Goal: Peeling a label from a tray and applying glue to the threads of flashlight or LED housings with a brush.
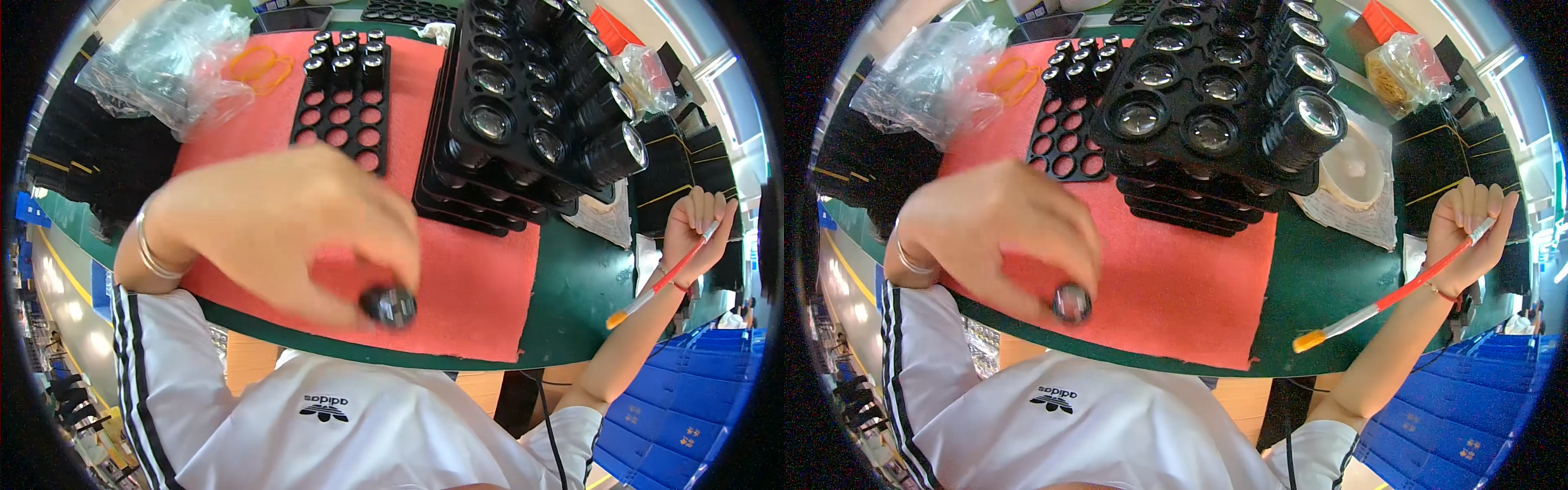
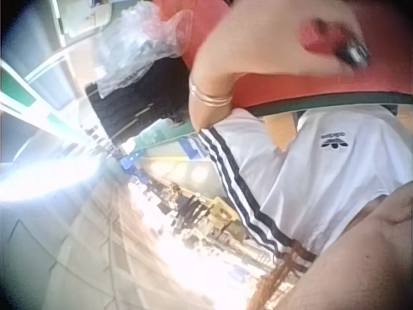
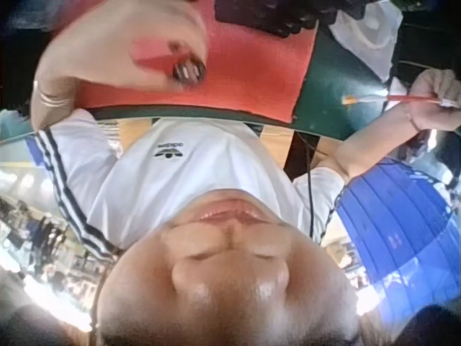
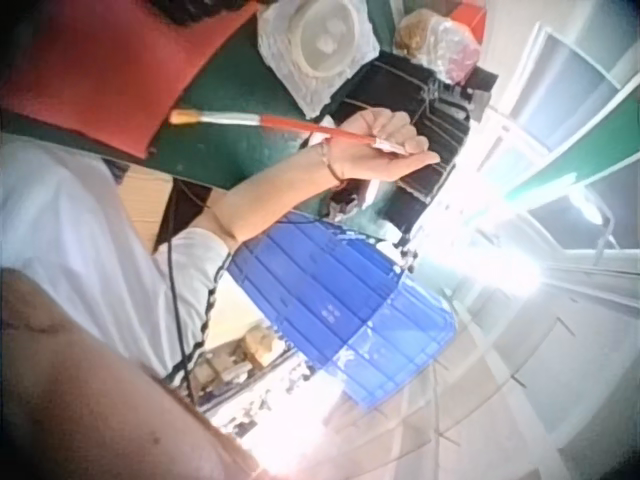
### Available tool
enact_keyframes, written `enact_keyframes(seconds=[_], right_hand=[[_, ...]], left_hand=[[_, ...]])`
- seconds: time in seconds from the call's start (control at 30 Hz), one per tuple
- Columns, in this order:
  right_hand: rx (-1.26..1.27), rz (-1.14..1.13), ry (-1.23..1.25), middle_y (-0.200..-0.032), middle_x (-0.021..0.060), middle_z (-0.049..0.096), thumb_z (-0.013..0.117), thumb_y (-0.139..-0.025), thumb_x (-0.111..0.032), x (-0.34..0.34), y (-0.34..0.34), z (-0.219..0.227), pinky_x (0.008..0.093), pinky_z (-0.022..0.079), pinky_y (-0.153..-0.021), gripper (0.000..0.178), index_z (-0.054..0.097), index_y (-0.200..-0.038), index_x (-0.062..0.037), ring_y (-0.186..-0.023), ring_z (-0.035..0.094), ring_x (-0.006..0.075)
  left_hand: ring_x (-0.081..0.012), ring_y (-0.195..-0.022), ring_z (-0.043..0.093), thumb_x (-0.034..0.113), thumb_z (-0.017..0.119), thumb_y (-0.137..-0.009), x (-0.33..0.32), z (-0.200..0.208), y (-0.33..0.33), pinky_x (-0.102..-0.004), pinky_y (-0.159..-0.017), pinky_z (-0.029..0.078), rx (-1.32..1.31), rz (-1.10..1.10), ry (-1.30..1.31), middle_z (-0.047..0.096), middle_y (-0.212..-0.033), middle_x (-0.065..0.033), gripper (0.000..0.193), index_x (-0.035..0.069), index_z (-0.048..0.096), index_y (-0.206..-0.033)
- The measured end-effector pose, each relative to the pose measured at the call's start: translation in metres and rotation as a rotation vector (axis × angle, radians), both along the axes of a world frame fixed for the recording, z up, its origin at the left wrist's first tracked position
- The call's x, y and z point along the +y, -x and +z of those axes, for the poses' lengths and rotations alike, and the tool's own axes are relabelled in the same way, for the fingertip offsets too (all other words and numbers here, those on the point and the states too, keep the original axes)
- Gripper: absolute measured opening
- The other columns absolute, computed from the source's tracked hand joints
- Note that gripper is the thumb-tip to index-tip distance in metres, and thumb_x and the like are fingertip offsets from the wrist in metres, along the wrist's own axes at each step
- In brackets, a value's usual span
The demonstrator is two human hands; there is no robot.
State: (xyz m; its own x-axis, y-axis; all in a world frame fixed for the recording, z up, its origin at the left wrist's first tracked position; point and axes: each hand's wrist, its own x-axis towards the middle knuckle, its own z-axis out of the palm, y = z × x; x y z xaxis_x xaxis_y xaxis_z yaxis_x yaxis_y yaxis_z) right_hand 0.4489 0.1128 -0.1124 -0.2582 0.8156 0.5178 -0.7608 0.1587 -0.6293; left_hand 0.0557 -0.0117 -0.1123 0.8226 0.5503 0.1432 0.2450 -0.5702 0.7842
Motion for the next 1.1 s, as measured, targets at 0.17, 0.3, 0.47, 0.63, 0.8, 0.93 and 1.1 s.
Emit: enact_keyframes(seconds=[0.17, 0.3, 0.47, 0.63, 0.8, 0.93, 1.1], right_hand=[[-0.015, -0.016, 0.0, -0.052, -0.001, 0.027, 0.041, -0.093, -0.019, 0.011, 0.0, -0.004, 0.0226, 0.024, -0.047, 0.031, 0.041, -0.065, -0.0057, -0.052, 0.025, 0.009], [-0.021, -0.036, 0.001, -0.052, -0.0011, 0.028, 0.041, -0.093, -0.019, 0.016, -0.002, -0.006, 0.0226, 0.025, -0.047, 0.031, 0.042, -0.066, -0.0052, -0.052, 0.025, 0.0088], [-0.038, -0.108, 0.002, -0.052, -0.0016, 0.028, 0.042, -0.093, -0.019, 0.016, -0.005, -0.007, 0.0225, 0.025, -0.048, 0.03, 0.041, -0.066, -0.0057, -0.052, 0.025, 0.0088], [-0.033, -0.109, 0.0, -0.052, -0.0017, 0.027, 0.043, -0.092, -0.018, 0.016, -0.006, -0.007, 0.0228, 0.025, -0.048, 0.03, 0.041, -0.065, -0.006, -0.052, 0.025, 0.0086], [-0.014, -0.121, 0.024, -0.052, -0.0019, 0.026, 0.044, -0.091, -0.018, 0.018, -0.008, -0.008, 0.0228, 0.025, -0.049, 0.029, 0.042, -0.066, -0.0057, -0.052, 0.025, 0.0088], [0.002, -0.172, 0.03, -0.052, -0.0019, 0.028, 0.045, -0.091, -0.017, 0.019, -0.011, -0.007, 0.0229, 0.024, -0.049, 0.028, 0.043, -0.065, -0.0057, -0.052, 0.025, 0.0088], [0.058, -0.347, 0.05, -0.052, -0.0016, 0.035, 0.048, -0.089, -0.018, 0.026, -0.021, -0.013, 0.0225, 0.025, -0.049, 0.027, 0.048, -0.065, -0.005, -0.05, 0.03, 0.0092]], left_hand=[[-0.014, -0.063, 0.058, 0.016, 0.07, -0.066, 0.018, 0.009, 0.028, -0.0259, -0.055, 0.047, 0.375, 0.637, -0.157, 0.06, -0.068, -0.0044, 0.025, 0.003, 0.061, -0.085], [-0.0153, -0.062, 0.06, 0.022, 0.069, -0.068, 0.045, -0.024, 0.037, -0.0275, -0.054, 0.047, 0.402, 0.931, -0.238, 0.061, -0.067, -0.0046, 0.027, 0.005, 0.062, -0.088], [-0.0193, -0.063, 0.061, 0.03, 0.066, -0.07, 0.064, -0.054, 0.05, -0.0319, -0.057, 0.048, 0.408, 0.944, -0.382, 0.063, -0.069, -0.0059, 0.031, 0.007, 0.063, -0.091], [-0.0219, -0.066, 0.062, 0.034, 0.066, -0.069, 0.067, -0.062, 0.043, -0.0333, -0.06, 0.048, 0.449, 1.101, -0.381, 0.063, -0.072, -0.0064, 0.037, 0.008, 0.064, -0.094], [-0.0237, -0.068, 0.062, 0.037, 0.066, -0.068, 0.067, -0.062, 0.04, -0.0338, -0.063, 0.048, 0.472, 1.127, -0.375, 0.063, -0.075, -0.0076, 0.04, 0.007, 0.064, -0.094], [-0.0243, -0.069, 0.062, 0.038, 0.066, -0.068, 0.066, -0.062, 0.037, -0.0337, -0.064, 0.048, 0.518, 1.163, -0.394, 0.064, -0.075, -0.008, 0.041, 0.007, 0.065, -0.094], [-0.0217, -0.066, 0.062, 0.041, 0.067, -0.067, 0.061, -0.051, 0.037, -0.0305, -0.058, 0.048, 0.539, 1.175, -0.352, 0.063, -0.072, -0.0074, 0.045, 0.007, 0.063, -0.097]])
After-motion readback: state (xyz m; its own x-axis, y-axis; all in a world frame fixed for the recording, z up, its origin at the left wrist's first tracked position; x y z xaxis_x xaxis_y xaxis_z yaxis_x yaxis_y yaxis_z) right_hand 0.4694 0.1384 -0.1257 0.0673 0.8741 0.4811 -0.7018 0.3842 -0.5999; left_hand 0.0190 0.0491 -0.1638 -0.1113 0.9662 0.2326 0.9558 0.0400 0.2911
